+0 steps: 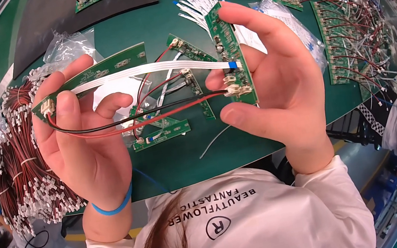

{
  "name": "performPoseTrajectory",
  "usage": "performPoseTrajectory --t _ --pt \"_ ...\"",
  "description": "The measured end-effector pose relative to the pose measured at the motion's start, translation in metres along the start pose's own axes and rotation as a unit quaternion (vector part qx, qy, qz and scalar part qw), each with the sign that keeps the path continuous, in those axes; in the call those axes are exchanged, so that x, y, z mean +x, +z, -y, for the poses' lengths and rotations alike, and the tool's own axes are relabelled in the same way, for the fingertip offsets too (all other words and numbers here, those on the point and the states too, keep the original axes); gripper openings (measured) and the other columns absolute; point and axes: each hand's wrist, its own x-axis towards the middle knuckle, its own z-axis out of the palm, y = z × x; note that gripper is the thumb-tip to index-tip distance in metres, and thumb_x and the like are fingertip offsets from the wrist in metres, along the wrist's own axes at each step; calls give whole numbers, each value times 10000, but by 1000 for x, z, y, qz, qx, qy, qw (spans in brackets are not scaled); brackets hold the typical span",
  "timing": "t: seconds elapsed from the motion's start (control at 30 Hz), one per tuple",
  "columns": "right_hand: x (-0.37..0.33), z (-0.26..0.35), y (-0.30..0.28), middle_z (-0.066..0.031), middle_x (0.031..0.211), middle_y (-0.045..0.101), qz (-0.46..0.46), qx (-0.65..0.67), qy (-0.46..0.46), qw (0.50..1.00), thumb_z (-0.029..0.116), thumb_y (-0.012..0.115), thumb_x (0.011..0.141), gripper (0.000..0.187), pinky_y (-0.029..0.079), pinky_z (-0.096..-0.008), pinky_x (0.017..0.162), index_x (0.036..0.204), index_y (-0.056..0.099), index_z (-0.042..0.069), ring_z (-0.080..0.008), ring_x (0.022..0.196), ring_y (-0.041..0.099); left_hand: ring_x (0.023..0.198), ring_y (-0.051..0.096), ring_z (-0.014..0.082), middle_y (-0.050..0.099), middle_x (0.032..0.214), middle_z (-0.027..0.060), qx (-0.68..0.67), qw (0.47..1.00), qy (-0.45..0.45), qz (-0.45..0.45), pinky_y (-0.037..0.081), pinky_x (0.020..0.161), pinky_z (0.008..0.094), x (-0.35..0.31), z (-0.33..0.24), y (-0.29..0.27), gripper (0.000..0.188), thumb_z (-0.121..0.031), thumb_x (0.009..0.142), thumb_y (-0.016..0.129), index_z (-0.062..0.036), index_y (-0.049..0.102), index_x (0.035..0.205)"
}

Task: The person plugs ribbon cables and wire harnesses into connectors on circuit board panels by hand, sets them down, and then connects ribbon cables to individual small circuit boards.

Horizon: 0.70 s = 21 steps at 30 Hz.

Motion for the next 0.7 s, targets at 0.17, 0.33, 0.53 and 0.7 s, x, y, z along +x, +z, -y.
performPoseTrajectory --t 0.17,0.33,0.53,0.7 --pt "4 4 -3 -242 1314 332 27 -86 -13 996 -65 598 631 537 471 -272 738 1155 478 -55 -210 1011 519 925 570 205 463 1195 246 -10 999 51 -12 533 718 350 0 6 -3 273 -114 914 448 13 453 1155" --pt "4 7 -6 -239 1223 381 92 -307 -45 946 -47 570 647 399 445 -270 755 1044 531 -38 -185 983 510 868 585 210 492 1151 274 62 992 109 -22 536 685 352 -2 4 -1 228 -79 908 453 25 477 1109" --pt "3 0 -7 -188 1108 427 108 -266 11 958 -37 578 645 303 395 -274 798 947 548 -39 -209 1081 432 829 591 218 511 1116 279 108 983 146 -39 529 669 341 -2 5 2 232 -84 906 466 32 471 1108" --pt "4 2 -5 -144 1024 456 105 -210 36 971 -25 583 700 222 363 -291 845 919 547 -21 -220 1143 369 814 592 210 530 1094 268 158 973 155 -67 515 646 318 0 4 3 236 -77 904 470 42 474 1108"
